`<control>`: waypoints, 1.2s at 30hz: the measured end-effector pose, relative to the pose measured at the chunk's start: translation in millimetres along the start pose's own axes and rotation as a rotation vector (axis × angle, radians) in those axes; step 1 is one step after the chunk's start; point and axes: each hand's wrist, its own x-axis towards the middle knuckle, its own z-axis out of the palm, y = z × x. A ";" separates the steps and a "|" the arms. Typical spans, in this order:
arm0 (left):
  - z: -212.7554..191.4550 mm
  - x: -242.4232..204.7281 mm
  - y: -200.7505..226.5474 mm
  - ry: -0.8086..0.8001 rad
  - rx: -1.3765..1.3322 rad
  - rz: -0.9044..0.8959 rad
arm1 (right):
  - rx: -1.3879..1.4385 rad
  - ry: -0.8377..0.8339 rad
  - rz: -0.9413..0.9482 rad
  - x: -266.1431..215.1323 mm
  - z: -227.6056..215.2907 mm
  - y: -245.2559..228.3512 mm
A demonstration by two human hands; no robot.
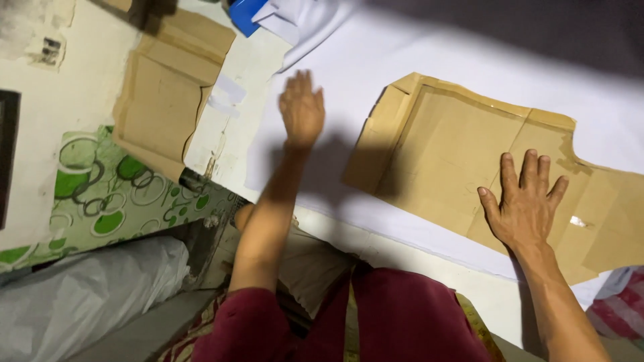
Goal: The person arranges cardboard pattern pieces on a white fabric spread over a table. They then use a yellow measuring tape to measure the dimensions of the pattern pieces, including the width and length, while seated at the table.
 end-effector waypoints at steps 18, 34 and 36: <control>-28.7 -31.5 33.2 -0.289 -0.284 0.126 | 0.075 -0.050 0.122 12.7 27.6 -30.7; -68.4 -42.4 -71.5 -0.291 -0.537 -0.061 | 0.156 0.480 0.077 -77.4 -15.4 69.4; -70.6 -40.6 -76.8 -0.298 -0.548 -0.077 | 0.180 0.477 0.103 -85.9 -19.6 66.0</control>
